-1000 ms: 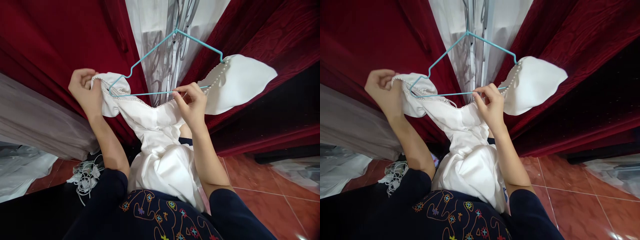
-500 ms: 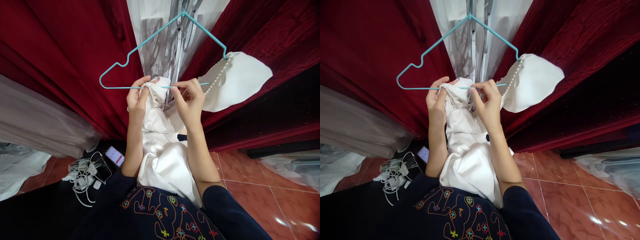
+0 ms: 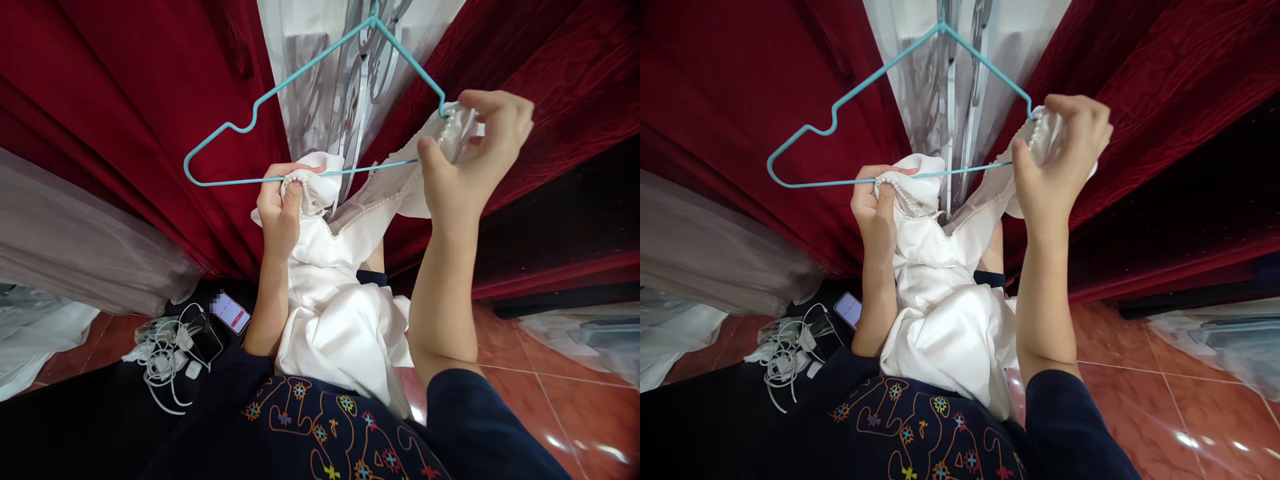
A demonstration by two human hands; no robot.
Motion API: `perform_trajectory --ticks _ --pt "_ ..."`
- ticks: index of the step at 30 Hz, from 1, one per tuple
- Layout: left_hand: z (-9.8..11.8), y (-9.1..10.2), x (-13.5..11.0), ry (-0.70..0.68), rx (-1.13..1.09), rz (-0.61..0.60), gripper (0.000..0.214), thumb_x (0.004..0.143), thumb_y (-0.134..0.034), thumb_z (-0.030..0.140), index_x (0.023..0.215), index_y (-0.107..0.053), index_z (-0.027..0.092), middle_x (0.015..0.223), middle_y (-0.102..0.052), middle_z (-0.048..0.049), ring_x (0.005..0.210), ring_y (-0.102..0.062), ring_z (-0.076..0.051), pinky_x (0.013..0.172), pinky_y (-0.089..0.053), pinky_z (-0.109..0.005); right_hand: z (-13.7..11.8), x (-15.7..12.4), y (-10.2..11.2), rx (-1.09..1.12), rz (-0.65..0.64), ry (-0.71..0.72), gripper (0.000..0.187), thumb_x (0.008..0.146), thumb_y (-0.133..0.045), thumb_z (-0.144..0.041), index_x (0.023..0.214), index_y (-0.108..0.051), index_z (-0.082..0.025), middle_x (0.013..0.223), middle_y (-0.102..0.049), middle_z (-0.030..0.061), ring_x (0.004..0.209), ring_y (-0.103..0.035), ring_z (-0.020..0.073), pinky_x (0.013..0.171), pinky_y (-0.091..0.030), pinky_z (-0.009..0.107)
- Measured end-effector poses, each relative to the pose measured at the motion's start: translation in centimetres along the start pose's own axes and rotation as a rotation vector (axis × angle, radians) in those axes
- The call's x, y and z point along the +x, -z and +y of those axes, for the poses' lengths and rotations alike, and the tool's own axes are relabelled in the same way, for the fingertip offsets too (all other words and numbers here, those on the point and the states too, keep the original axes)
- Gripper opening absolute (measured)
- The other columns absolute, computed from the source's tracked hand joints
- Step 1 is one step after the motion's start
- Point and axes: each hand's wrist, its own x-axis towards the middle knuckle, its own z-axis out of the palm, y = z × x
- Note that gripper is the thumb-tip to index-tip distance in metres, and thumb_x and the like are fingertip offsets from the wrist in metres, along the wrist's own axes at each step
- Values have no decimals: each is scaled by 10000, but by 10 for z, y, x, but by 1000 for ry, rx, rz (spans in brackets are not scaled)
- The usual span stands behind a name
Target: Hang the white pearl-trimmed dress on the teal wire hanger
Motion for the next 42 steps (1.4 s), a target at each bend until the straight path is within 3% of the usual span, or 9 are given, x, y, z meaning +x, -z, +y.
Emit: perform_trajectory --ticks 6,11,16,20,23,27,30,36,42 --pt "1 6 3 -13 41 -3 314 993 -650 560 1029 -674 249 1000 -766 -43 1049 -749 -239 1037 -557 -400 18 24 17 -123 203 41 200 904 -735 -333 905 -777 -138 1012 -758 137 922 -737 240 636 -514 308" --pt "-1 11 5 2 45 -38 354 980 -649 593 1024 -656 242 989 -774 -51 1048 -754 -252 1023 -567 -414 65 52 31 -253 493 -73 71 751 -802 -122 717 -740 -138 708 -721 -14 669 -681 131 623 -434 298" --pt "-2 14 5 94 23 -49 409 951 -658 646 1021 -635 244 1000 -771 -59 1122 -738 -272 1032 -564 -422 90 34 45 -272 575 -304 337 561 -689 199 595 -706 -136 612 -695 20 577 -645 118 567 -400 287" --pt "-5 12 2 74 -12 -46 335 986 -647 574 1029 -644 242 1011 -776 -56 1135 -734 -267 1030 -560 -419 56 -10 62 -179 369 -335 331 512 -789 117 551 -735 -207 588 -698 53 483 -568 117 510 -353 311" --pt "-5 7 0 70 -30 -49 294 1006 -637 534 1027 -650 241 1012 -778 -55 1112 -740 -261 1037 -550 -425 11 -34 65 -45 54 -198 232 632 -824 -68 794 -836 -233 775 -774 95 636 -686 182 560 -440 332" --pt "-4 2 -3 103 -41 -29 320 993 -639 570 1021 -634 251 1003 -773 -54 1169 -722 -268 1059 -540 -434 -29 -34 35 61 -55 9 229 712 -805 -142 916 -827 -243 1008 -774 88 884 -722 180 701 -536 315" --pt "-4 2 -4 124 -20 -39 356 980 -639 605 1031 -624 254 1010 -766 -48 1157 -724 -262 1056 -544 -423 -36 -26 6 83 -165 52 324 747 -775 -138 1054 -795 -238 1180 -733 76 873 -675 137 718 -528 291" --pt "-9 28 1 96 126 -36 345 902 -765 538 1045 -714 229 1074 -763 -53 1029 -732 -211 933 -569 -319 -28 -31 -22 136 -28 -18 93 873 -781 -313 940 -775 -250 910 -722 17 754 -623 139 632 -440 292" --pt "-20 82 5 40 411 298 113 854 -786 269 871 -704 193 821 -704 7 777 -674 -137 776 -531 -294 -25 -38 -29 153 57 -18 114 887 -784 -368 914 -763 -259 882 -697 23 771 -614 155 628 -430 303"
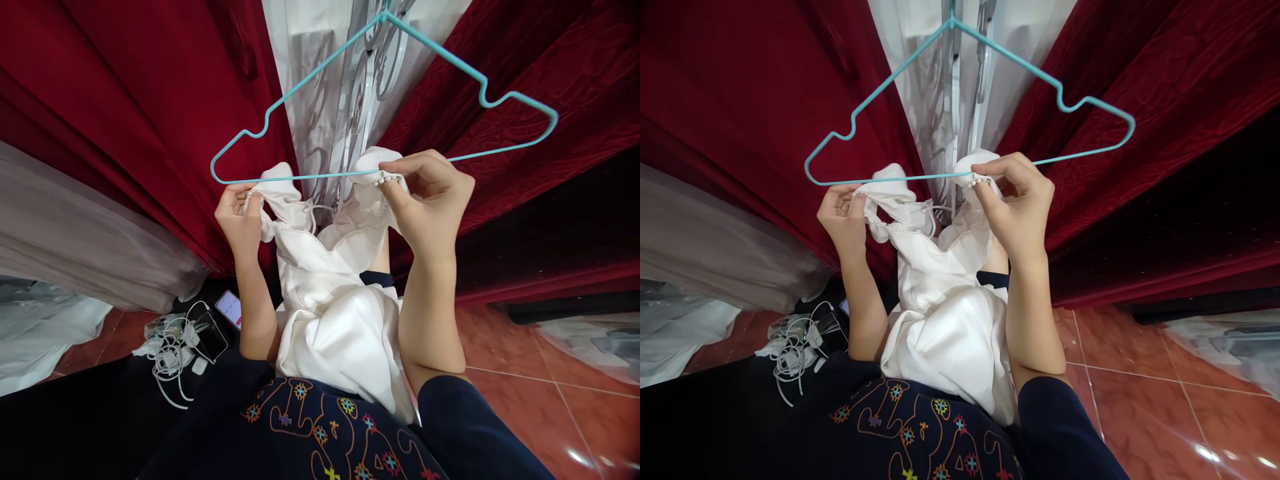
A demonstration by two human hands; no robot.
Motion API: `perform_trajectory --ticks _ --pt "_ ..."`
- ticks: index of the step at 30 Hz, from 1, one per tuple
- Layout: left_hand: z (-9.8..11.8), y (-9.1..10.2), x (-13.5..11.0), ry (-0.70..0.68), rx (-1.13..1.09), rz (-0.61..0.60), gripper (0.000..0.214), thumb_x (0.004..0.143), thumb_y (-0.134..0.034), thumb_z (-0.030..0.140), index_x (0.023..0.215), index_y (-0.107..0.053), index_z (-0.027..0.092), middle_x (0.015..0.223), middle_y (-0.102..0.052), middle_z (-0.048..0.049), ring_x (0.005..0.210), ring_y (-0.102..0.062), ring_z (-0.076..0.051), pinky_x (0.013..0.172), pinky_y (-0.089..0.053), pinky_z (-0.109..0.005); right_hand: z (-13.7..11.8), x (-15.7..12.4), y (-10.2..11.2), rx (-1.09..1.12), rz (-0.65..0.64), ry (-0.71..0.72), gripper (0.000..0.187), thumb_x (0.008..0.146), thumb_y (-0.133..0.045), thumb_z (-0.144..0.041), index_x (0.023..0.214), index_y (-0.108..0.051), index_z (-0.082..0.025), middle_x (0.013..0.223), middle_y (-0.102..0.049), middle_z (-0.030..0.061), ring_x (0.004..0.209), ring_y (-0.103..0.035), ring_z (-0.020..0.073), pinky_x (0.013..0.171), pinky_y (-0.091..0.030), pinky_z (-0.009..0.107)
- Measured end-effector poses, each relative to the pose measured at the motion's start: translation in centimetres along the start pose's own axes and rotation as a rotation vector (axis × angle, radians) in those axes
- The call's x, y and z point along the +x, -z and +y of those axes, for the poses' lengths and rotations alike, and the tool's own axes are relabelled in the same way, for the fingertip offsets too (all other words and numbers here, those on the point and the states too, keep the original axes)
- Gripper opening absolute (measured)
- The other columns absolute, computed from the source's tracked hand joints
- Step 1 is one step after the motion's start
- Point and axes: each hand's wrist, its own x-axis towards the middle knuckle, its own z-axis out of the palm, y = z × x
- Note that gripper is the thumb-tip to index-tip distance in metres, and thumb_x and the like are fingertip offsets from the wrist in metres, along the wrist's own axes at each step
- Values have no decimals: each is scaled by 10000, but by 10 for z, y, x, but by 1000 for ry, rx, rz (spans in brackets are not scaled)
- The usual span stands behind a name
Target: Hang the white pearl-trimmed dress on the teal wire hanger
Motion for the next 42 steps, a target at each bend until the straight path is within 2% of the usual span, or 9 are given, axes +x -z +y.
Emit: perform_trajectory --ticks 7,12,16,20,22,25,28,33,42 --pt "23 28 61 -194 121 125 333 868 -840 442 924 -636 185 837 -603 1 747 -597 -108 778 -438 -372 -1 0 3 16 -1 8 76 871 -792 -315 913 -786 -252 871 -698 23 763 -608 134 596 -408 277" --pt "62 1 98 -195 177 51 182 894 -807 208 884 -624 209 917 -641 -21 771 -604 -153 727 -439 -341 -1 -1 -1 -3 -5 -3 168 887 -780 -407 900 -775 -240 866 -691 27 749 -597 129 596 -404 278" --pt "79 -34 91 -245 115 -170 247 863 -775 22 888 -668 242 736 -531 25 626 -448 -121 649 -408 -308 -1 -4 -6 2 5 -22 181 880 -789 -422 898 -775 -243 855 -690 25 705 -566 118 580 -380 278" --pt "90 -45 54 -239 -1 -370 282 837 -801 -29 1020 -719 170 940 -637 14 912 -587 -112 841 -465 -243 0 -5 -8 15 23 -24 129 880 -791 -381 905 -784 -255 872 -699 31 747 -597 137 593 -392 284" --pt "89 -43 30 -168 -173 -362 74 919 -760 91 923 -721 154 925 -671 -8 867 -612 -116 811 -478 -248 2 -5 -8 32 30 -29 109 868 -802 -360 899 -787 -256 873 -701 32 769 -611 145 605 -396 288" --pt "77 -41 -2 209 -269 -597 361 1026 -621 425 818 -713 143 790 -709 -50 684 -644 -132 666 -501 -264 5 -4 -9 59 37 -37 111 865 -805 -354 891 -782 -249 871 -702 32 782 -621 150 632 -421 298" --pt "62 -50 -21 577 -149 -826 472 1003 -587 579 1020 -742 133 940 -782 -115 789 -738 -185 726 -571 -281 6 -3 -10 98 27 -49 94 871 -795 -325 894 -782 -235 877 -707 29 802 -640 146 653 -441 297" --pt "62 -83 -36 532 -562 -480 296 1059 -534 436 1198 -624 191 1279 -733 -129 1209 -720 -236 1107 -528 -408 3 1 -12 205 14 -90 45 869 -779 -250 905 -788 -224 879 -705 11 834 -654 122 709 -469 281" --pt "70 -111 -43 357 -689 -248 290 1067 -524 441 894 -500 209 763 -567 4 944 -744 -197 1080 -547 -417 7 3 -20 175 1 -98 75 874 -689 -195 915 -747 -218 872 -649 3 824 -615 113 712 -469 275"
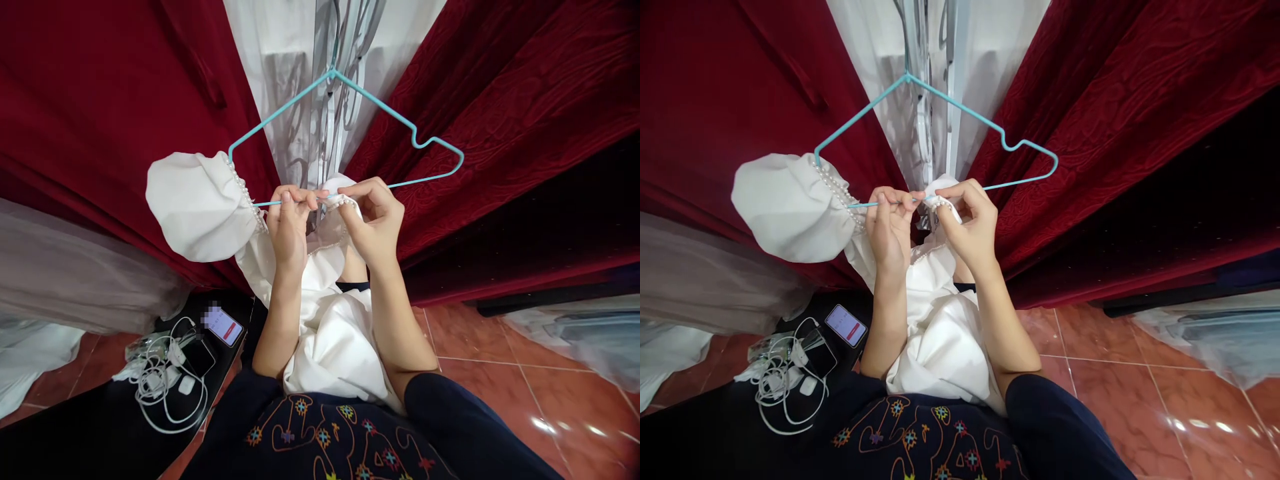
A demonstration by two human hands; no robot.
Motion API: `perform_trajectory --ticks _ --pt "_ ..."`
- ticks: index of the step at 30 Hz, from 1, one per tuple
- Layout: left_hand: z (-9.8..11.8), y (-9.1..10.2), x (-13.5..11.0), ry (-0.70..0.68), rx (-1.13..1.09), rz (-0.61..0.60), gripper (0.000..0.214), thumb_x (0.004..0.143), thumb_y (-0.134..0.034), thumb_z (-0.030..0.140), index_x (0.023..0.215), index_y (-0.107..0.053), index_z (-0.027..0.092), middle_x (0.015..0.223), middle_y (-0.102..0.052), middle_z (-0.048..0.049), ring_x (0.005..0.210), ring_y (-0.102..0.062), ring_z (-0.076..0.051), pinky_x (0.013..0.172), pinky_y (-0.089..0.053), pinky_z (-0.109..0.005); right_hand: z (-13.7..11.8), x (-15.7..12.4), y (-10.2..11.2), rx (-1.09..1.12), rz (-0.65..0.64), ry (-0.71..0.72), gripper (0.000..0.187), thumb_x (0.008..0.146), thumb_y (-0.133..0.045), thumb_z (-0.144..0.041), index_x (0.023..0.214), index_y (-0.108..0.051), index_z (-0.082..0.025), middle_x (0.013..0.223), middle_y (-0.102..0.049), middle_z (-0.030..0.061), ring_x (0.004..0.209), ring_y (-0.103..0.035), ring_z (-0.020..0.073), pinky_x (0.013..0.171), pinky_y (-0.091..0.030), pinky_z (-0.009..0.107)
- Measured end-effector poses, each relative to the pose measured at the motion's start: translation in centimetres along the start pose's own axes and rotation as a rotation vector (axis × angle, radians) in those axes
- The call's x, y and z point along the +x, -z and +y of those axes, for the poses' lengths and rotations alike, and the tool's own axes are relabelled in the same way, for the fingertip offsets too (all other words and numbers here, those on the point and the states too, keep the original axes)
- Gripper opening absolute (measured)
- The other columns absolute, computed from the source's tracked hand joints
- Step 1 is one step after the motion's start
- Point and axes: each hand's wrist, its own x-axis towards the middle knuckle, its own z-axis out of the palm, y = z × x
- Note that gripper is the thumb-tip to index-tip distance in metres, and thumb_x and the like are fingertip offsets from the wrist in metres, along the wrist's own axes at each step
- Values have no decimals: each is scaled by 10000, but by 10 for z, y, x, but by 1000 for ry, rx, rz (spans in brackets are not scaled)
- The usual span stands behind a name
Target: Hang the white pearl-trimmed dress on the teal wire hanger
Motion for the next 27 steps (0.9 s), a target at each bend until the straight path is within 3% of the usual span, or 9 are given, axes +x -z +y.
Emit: perform_trajectory --ticks 3,5,7,9,14,17,23,27 --pt "0 9 4 17 -22 -48 313 1050 -564 460 875 -501 207 776 -571 0 955 -742 -197 1073 -556 -411 1 -13 -5 -103 146 100 165 893 -611 -199 1007 -724 -235 1025 -659 41 992 -643 159 770 -512 312" --pt "0 18 8 20 -39 -83 316 1046 -576 460 872 -506 206 785 -577 -2 975 -746 -196 1054 -569 -395 6 -22 -4 -166 374 119 171 873 -593 -207 1018 -679 -229 1079 -617 58 1022 -631 172 765 -518 318" --pt "2 25 12 29 -63 -120 303 1046 -586 443 876 -513 203 783 -577 1 970 -751 -189 1027 -581 -372 13 -26 5 -201 589 76 130 829 -596 -193 956 -614 -216 1000 -562 42 915 -596 145 728 -498 296" --pt "5 30 14 54 -88 -138 285 1052 -582 420 883 -512 202 778 -573 6 954 -754 -178 1016 -587 -359 21 -21 24 -222 665 -4 113 787 -607 -161 873 -554 -211 883 -517 7 788 -536 112 701 -475 272" --pt "10 28 9 80 -75 -132 296 1055 -573 436 889 -492 205 781 -561 7 972 -758 -187 1002 -603 -373 31 23 89 -279 616 -109 207 719 -678 -41 759 -562 -208 744 -543 -16 673 -515 83 625 -412 243" --pt "8 21 3 65 -27 -104 310 1052 -564 463 888 -481 215 786 -549 0 1006 -753 -195 998 -607 -373 30 49 113 -354 583 -154 306 653 -713 55 687 -592 -224 697 -586 -1 617 -513 81 582 -383 269" --pt "10 20 5 38 69 -59 335 1037 -554 498 876 -446 225 767 -521 5 968 -750 -190 955 -616 -344 19 72 117 -417 559 -170 316 620 -710 83 598 -585 -207 602 -595 -6 547 -500 79 552 -341 298" --pt "12 24 11 48 106 -30 346 1020 -572 510 875 -437 226 756 -516 7 948 -744 -188 942 -614 -336 -1 82 104 -501 428 -125 241 619 -746 26 603 -608 -171 588 -604 9 534 -485 66 542 -338 300"
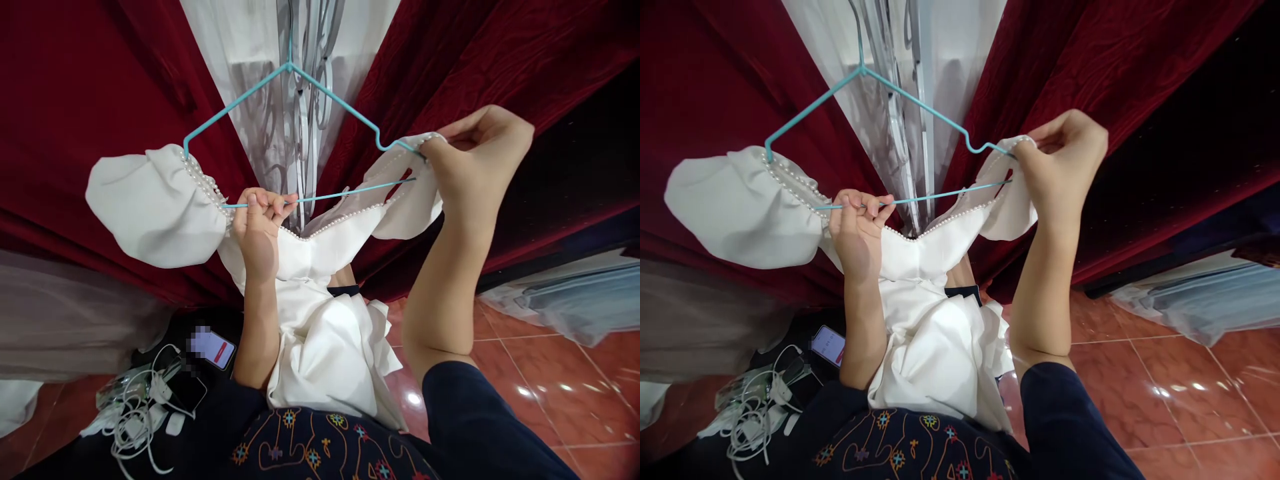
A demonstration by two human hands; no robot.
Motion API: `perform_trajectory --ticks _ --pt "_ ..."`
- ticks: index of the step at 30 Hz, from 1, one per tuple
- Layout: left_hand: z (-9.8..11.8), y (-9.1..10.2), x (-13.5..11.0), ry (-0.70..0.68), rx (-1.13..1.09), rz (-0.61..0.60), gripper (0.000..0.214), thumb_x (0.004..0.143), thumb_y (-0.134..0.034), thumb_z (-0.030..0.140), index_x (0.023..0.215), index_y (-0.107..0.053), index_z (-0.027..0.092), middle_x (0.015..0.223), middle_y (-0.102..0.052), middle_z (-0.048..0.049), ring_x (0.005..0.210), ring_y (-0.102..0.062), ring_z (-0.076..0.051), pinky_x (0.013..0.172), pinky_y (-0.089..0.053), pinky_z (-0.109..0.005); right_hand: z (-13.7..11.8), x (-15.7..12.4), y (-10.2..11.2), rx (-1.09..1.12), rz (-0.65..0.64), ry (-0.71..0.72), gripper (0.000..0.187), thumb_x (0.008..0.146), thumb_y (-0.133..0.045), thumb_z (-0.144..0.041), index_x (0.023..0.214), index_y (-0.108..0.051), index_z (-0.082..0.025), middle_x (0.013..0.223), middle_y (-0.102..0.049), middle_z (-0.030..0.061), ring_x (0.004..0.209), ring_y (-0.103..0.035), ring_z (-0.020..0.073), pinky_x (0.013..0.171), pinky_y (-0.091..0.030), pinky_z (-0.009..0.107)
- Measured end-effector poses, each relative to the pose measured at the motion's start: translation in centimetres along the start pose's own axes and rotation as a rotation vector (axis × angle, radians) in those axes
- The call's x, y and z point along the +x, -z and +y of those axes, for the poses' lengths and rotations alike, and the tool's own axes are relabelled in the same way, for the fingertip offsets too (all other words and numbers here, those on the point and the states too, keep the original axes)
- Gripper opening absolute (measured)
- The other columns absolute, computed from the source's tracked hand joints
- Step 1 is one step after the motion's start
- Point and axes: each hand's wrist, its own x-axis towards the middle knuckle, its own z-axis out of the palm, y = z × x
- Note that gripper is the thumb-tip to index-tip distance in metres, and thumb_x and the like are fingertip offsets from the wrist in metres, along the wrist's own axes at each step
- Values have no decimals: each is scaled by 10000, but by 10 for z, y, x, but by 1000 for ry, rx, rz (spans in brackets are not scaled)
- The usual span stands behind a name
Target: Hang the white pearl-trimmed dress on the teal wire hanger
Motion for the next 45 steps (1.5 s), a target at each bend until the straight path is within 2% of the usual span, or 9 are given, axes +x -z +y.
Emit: perform_trajectory --ticks 8,15,19,25,28,30,36,41,45 --pt "-5 -3 -1 -15 -22 -10 301 1048 -526 474 899 -438 228 780 -489 10 962 -736 -175 970 -600 -330 -53 -16 -21 92 -270 226 212 690 -689 31 677 -582 -151 685 -637 10 613 -528 62 560 -354 263" --pt "-7 4 3 3 3 -23 297 1053 -513 484 910 -458 229 778 -532 -2 991 -748 -194 988 -604 -359 -68 -86 -17 292 -305 209 210 785 -792 -135 941 -666 -198 977 -665 34 721 -526 80 561 -378 246" --pt "-6 2 0 28 38 -13 315 1062 -490 516 927 -481 231 830 -606 -12 1076 -745 -206 1036 -584 -385 -58 -126 -38 286 -606 142 209 965 -678 -379 1131 -715 -258 1117 -667 38 692 -550 68 586 -453 254" --pt "-6 11 -15 138 119 -61 384 1054 -479 575 1076 -581 205 1180 -743 -97 1139 -741 -226 1070 -569 -412 -33 -145 -66 363 -422 147 192 996 -639 -393 1013 -747 -235 913 -609 25 800 -567 103 605 -438 240" --pt "12 13 -30 223 254 -238 410 1044 -536 548 1129 -690 178 1217 -753 -118 1104 -751 -231 1010 -601 -379 -32 -141 -62 382 -413 162 166 980 -662 -369 1008 -755 -234 913 -611 24 782 -562 95 583 -412 239" --pt "32 8 -39 144 337 -306 308 1047 -582 448 1080 -744 188 1143 -773 -94 1075 -751 -227 975 -620 -370 -32 -140 -59 375 -430 163 167 977 -663 -371 994 -752 -231 897 -607 23 783 -561 98 579 -404 240" --pt "78 6 -34 -515 535 116 116 993 -693 242 984 -771 328 1085 -714 7 1156 -681 -234 1160 -536 -455 -31 -143 -60 373 -404 143 165 970 -672 -381 967 -740 -231 872 -585 22 785 -535 106 591 -392 253" --pt "89 25 8 -328 648 118 378 838 -839 65 1106 -667 270 1391 -608 50 1574 -345 -291 1356 -306 -436 -30 -144 -62 368 -413 160 168 975 -668 -382 959 -733 -228 863 -574 18 773 -525 105 601 -387 260" --pt "88 27 37 -286 757 188 274 898 -740 -7 1051 -629 191 1184 -640 6 1463 -476 -244 1301 -385 -352 -29 -144 -63 360 -395 172 184 976 -670 -392 952 -731 -220 849 -548 9 718 -481 92 594 -359 274"
